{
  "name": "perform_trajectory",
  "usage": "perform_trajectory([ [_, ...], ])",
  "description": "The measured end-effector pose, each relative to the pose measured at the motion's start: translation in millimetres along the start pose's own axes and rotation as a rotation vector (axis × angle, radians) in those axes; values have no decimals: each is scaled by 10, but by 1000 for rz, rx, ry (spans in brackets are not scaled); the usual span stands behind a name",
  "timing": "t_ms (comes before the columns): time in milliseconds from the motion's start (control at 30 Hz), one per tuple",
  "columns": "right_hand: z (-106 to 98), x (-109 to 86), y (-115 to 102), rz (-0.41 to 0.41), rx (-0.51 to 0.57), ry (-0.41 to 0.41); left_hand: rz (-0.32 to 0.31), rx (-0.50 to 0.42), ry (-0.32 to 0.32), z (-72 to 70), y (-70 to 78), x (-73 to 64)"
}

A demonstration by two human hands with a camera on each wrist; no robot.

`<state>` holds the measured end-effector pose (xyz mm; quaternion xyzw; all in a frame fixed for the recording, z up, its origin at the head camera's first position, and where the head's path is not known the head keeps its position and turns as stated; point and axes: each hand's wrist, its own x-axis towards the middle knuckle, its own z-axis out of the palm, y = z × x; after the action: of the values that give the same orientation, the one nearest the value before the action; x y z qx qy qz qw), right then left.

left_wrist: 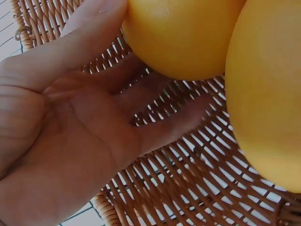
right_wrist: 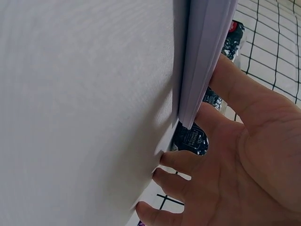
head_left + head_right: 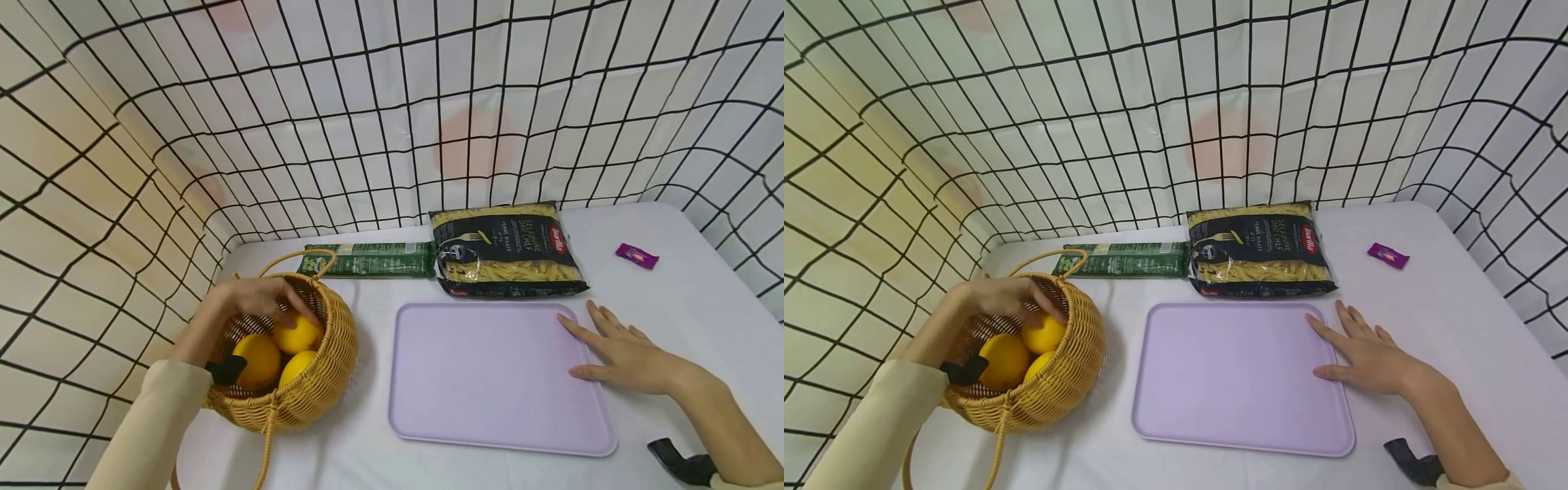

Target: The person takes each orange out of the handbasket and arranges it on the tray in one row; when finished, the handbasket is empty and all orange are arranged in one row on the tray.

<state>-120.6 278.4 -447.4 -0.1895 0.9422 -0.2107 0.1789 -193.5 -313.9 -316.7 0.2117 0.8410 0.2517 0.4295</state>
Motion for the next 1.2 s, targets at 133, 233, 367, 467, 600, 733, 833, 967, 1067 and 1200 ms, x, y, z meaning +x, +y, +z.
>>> perform_trajectory([
  [133,5,0,3,-6,1,5,-20,-48,-42,2,-33,6],
  [233,8,0,4,-9,4,7,-8,-49,-39,5,-54,9],
  [367,9,4,2,-13,11,7,6,-1,4,9,-67,-9],
  [467,7,5,-3,-11,8,7,12,38,42,2,-60,-29],
  [600,2,2,-9,-6,2,5,19,52,56,-16,-51,-37],
  [733,-2,-5,-9,-8,-7,9,-1,36,41,-24,-52,-35],
  [833,-2,-9,-5,-13,-12,12,-19,27,32,-24,-54,-34],
  [967,1,-5,-3,-8,-7,8,-23,12,27,-21,-53,-26],
  [1067,5,-1,-2,-3,0,1,-22,-7,25,-21,-58,-23],
  [1200,6,5,0,-5,2,0,-9,-13,32,-18,-88,-28],
])
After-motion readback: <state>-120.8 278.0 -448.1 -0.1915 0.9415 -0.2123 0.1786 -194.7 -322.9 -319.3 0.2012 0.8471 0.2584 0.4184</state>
